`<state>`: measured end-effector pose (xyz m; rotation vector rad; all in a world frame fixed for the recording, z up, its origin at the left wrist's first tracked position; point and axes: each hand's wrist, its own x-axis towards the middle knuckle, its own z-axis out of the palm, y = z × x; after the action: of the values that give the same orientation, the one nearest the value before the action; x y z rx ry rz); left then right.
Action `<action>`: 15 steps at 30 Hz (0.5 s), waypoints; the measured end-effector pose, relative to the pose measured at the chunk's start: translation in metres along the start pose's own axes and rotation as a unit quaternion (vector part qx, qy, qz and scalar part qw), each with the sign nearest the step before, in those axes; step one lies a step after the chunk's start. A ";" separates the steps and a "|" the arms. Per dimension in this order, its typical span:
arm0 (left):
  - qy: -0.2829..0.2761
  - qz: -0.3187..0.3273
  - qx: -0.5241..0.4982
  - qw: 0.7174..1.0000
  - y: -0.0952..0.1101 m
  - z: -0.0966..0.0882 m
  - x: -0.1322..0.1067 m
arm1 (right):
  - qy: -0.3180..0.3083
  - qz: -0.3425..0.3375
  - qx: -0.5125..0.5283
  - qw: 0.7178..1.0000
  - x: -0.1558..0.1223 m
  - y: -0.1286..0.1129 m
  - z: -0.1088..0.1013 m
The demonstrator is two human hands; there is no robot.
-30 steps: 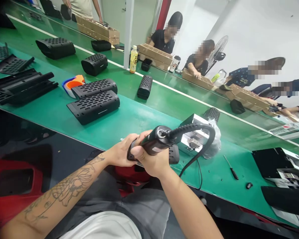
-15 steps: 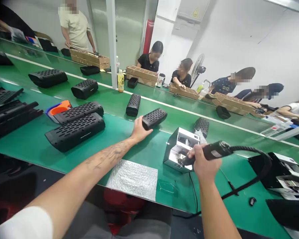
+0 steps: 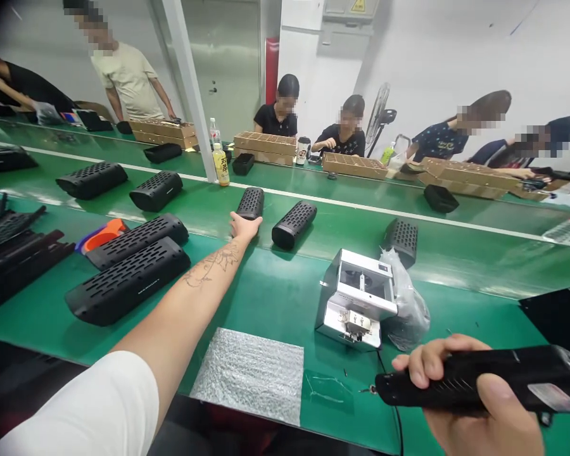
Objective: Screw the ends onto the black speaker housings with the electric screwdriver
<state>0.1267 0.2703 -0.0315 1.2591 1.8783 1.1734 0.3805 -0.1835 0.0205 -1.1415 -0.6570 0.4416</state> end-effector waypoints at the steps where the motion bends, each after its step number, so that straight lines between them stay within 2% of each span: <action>1: -0.008 -0.007 -0.008 1.000 0.002 -0.006 0.002 | 0.001 0.023 -0.016 1.000 -0.003 -0.001 0.004; 3: -0.025 -0.003 -0.029 0.999 0.000 -0.025 -0.004 | 0.005 0.039 -0.022 0.999 -0.012 -0.006 0.018; 5: -0.047 0.022 -0.055 0.997 -0.012 -0.055 -0.021 | -0.021 -0.004 -0.005 1.000 -0.024 -0.013 0.034; 7: -0.076 0.061 -0.081 0.992 -0.037 -0.099 -0.044 | -0.066 -0.054 0.022 0.996 -0.036 -0.021 0.049; 9: -0.108 0.102 -0.097 0.984 -0.070 -0.151 -0.066 | -0.103 -0.093 0.048 0.989 -0.047 -0.029 0.062; 12: -0.226 0.233 -0.074 0.943 -0.123 -0.220 -0.096 | -0.128 -0.125 0.065 0.982 -0.062 -0.043 0.075; 15: -0.360 0.273 -0.039 0.892 -0.156 -0.262 -0.129 | -0.149 -0.133 0.065 0.978 -0.075 -0.058 0.080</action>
<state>-0.1054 0.0344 -0.0568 1.9129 0.9489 0.8296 0.2704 -0.1969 0.0767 -0.8546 -1.0149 0.4232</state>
